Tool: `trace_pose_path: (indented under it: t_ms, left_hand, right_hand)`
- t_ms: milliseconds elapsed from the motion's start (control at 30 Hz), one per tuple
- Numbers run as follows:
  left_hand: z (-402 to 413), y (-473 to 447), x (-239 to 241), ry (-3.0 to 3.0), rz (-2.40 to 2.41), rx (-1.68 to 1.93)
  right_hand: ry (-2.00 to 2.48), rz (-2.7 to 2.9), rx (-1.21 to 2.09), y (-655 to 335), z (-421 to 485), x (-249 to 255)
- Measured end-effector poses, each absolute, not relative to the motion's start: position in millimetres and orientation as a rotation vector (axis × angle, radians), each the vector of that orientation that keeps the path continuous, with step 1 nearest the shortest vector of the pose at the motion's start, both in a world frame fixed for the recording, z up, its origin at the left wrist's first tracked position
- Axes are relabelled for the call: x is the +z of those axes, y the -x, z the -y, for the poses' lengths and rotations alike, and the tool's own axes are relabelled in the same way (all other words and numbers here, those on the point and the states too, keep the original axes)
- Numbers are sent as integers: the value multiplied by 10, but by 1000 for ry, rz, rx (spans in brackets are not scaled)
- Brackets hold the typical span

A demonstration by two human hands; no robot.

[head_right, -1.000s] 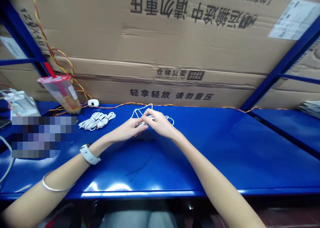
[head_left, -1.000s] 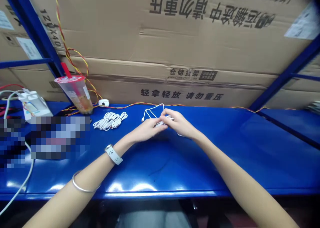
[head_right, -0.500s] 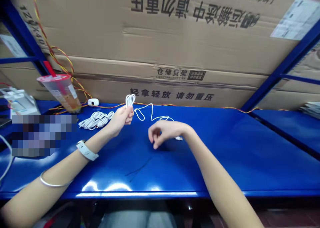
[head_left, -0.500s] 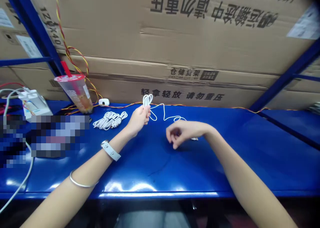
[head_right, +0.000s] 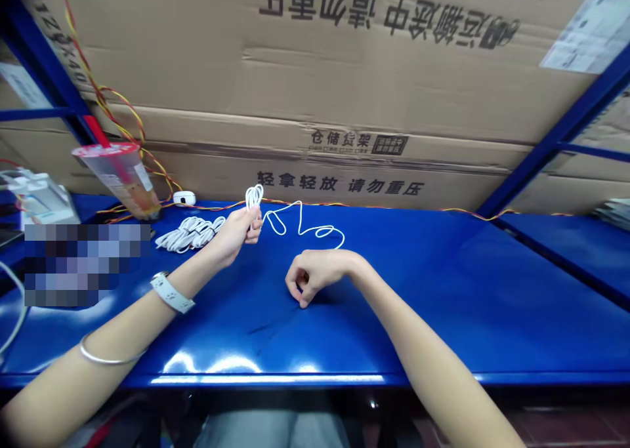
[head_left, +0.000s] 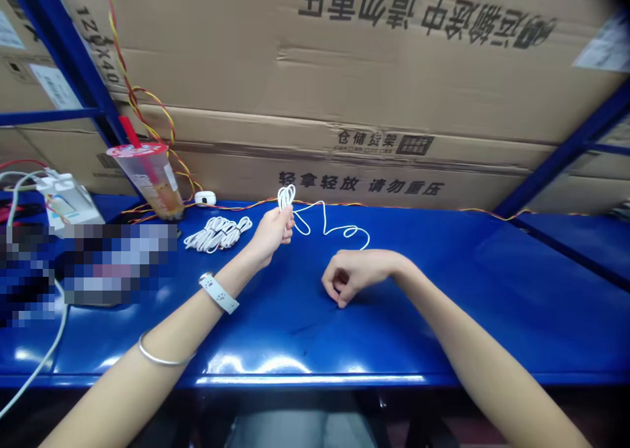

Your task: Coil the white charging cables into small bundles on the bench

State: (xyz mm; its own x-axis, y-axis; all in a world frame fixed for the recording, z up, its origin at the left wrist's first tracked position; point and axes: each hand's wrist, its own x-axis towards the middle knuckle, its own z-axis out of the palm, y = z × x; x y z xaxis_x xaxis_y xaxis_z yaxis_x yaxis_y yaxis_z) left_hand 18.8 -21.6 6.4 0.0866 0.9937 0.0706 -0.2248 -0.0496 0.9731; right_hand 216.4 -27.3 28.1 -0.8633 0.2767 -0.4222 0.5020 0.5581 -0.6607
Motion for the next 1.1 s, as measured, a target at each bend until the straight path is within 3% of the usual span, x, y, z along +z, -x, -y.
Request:
trace_pose_path:
  t_ms: [133,400,700,1100]
  left_hand:
    - [188,-173,19,-1153,-951,1240]
    - [348,-383,-66,-1241,-887,952]
    - [400,-348,-12,-1300,-808,804]
    - [407,-344,8,-1325,-852,761]
  right_hand:
    - [-740,-2714,-1415,-2243,235,375]
    - [-1658,-3091,-1833,-2102,187,260]
    - [-1597,-2915,-1910,-2122,200,251]
    - [-1698,-2836,-1774,-2162,169,231]
